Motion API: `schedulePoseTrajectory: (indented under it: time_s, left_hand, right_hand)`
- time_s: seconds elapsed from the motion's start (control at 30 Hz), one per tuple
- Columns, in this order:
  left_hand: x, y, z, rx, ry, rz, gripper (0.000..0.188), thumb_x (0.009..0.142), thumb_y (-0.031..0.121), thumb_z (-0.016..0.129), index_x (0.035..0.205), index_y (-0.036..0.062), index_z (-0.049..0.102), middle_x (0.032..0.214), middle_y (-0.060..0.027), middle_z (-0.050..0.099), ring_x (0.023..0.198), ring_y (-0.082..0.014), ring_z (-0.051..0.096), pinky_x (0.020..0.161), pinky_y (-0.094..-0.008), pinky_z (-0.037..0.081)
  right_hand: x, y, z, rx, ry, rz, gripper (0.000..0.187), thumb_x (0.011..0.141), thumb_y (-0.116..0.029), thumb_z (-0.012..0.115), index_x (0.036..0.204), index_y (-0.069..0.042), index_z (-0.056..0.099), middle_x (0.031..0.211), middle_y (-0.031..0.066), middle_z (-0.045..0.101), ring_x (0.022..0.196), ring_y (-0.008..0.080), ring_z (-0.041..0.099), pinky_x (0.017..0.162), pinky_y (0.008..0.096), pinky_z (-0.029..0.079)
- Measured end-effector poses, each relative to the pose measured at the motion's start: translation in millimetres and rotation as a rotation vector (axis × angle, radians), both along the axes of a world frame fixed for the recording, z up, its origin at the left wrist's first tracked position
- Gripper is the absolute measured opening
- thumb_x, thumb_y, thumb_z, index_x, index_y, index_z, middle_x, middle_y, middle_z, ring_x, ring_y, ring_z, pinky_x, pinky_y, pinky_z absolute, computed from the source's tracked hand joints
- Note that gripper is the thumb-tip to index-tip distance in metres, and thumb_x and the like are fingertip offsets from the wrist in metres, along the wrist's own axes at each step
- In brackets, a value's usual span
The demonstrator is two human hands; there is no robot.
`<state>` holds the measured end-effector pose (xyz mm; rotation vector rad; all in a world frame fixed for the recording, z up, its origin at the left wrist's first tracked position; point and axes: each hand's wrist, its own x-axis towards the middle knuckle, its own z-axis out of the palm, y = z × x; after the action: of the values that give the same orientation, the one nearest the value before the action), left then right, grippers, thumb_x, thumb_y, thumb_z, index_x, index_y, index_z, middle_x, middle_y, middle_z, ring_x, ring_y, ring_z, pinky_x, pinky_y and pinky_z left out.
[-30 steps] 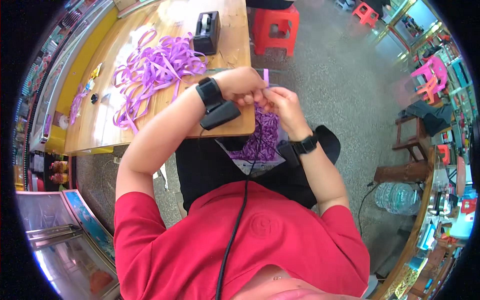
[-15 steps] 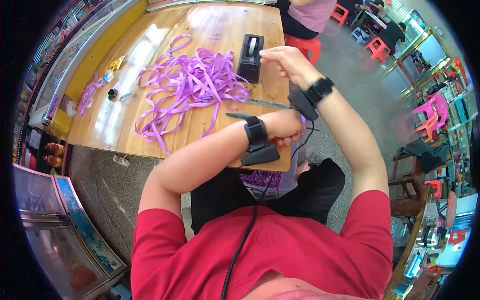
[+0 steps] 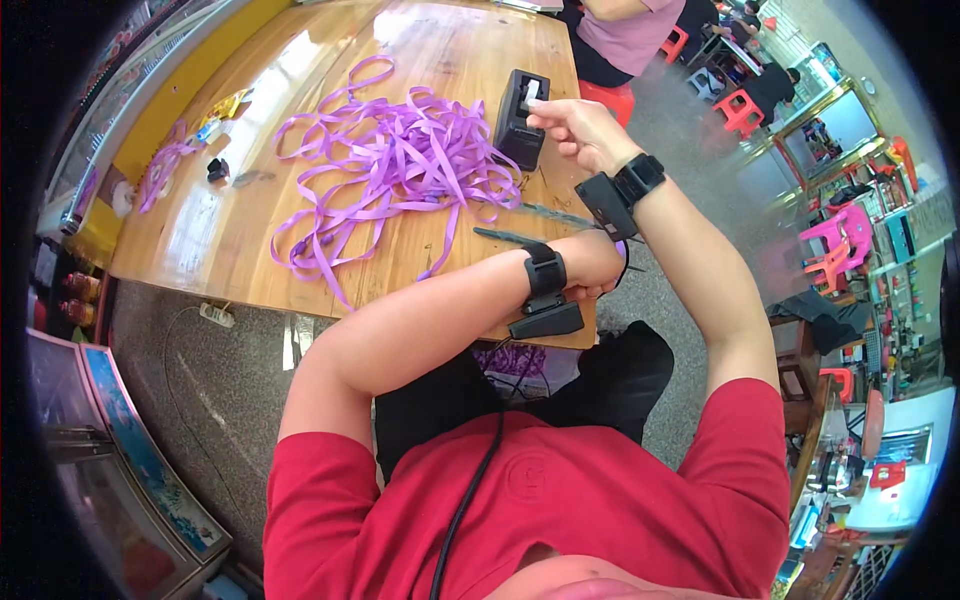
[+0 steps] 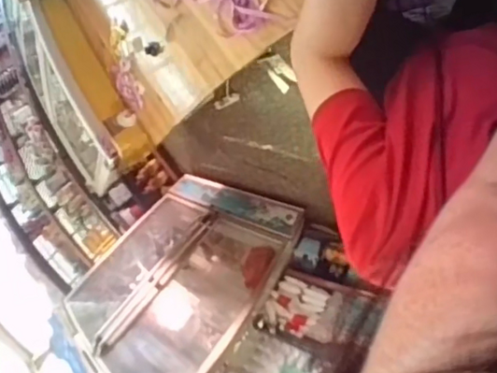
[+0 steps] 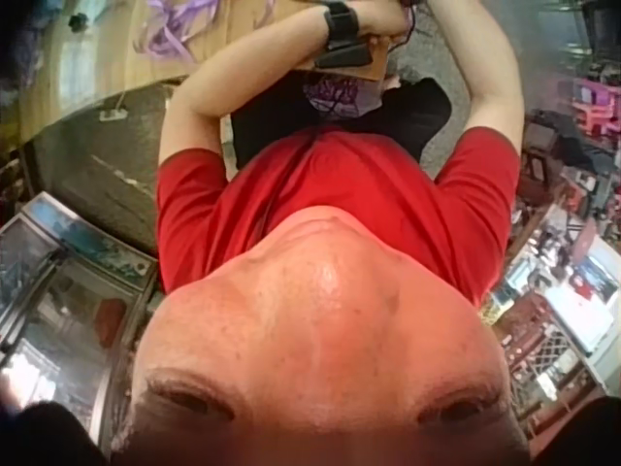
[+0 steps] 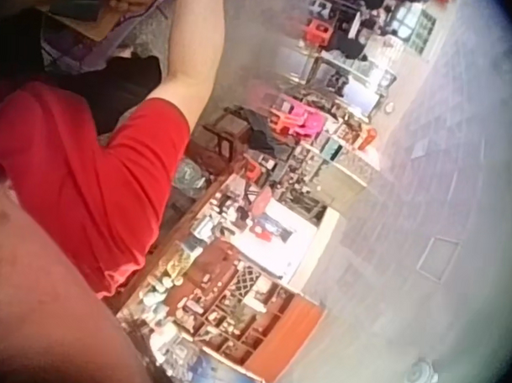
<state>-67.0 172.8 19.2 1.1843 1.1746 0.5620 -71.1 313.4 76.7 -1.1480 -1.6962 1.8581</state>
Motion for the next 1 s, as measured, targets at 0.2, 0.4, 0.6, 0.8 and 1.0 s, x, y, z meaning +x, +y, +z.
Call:
schedulePoseTrajectory:
  time_s: [0.2,0.4,0.6,0.8,1.0]
  left_hand:
    - [0,7,-14,0.036,-0.013,0.02,0.026,0.088,0.023,0.054,0.068,0.0073,0.058,0.053,-0.004,0.055,0.037,-0.0145,0.048,0.033,-0.0305,0.034]
    - [-1,1,-15,0.023,-0.117,-0.021,0.034,0.091,0.042,0.057,0.074,0.0128,0.058,0.056,0.0014,0.054,0.039,-0.0095,0.047,0.034,-0.027,0.033]
    - [1,0,-5,-0.085,0.029,-0.029,0.037,0.092,0.045,0.055,0.074,0.0124,0.056,0.056,0.0015,0.052,0.039,-0.009,0.046,0.036,-0.0266,0.033]
    - [4,-5,-3,-0.017,-0.051,0.046,0.034,0.094,0.039,0.051,0.076,0.0102,0.056,0.058,0.0006,0.054,0.04,-0.0115,0.046,0.036,-0.0286,0.033]
    - [-1,0,5,0.0,0.088,-0.031,0.027,0.095,0.023,0.053,0.073,0.0071,0.049,0.058,0.0013,0.046,0.041,-0.0082,0.043,0.034,-0.0263,0.032]
  right_hand:
    - [14,-49,19,0.076,0.013,0.034,0.021,0.086,-0.023,0.075,0.091,-0.005,0.065,0.081,-0.002,0.063,0.057,-0.0001,0.04,0.043,0.0168,0.027]
    - [29,-55,-9,-0.159,0.063,0.074,0.017,0.089,-0.019,0.07,0.09,-0.003,0.065,0.083,0.0,0.062,0.058,0.0028,0.038,0.043,0.0183,0.029]
    - [26,-43,-16,-0.134,-0.066,0.058,0.015,0.089,-0.017,0.069,0.089,-0.002,0.065,0.08,0.0002,0.061,0.056,0.0031,0.037,0.042,0.0192,0.028]
    - [43,-41,-21,-0.132,-0.186,0.179,0.019,0.089,-0.018,0.069,0.086,0.0,0.066,0.072,-0.0002,0.059,0.047,0.0032,0.032,0.039,0.0195,0.026]
    - [126,-24,15,0.259,-0.093,0.397,0.024,0.092,-0.028,0.066,0.097,-0.004,0.068,0.074,-0.002,0.061,0.051,-0.0008,0.036,0.042,0.017,0.025]
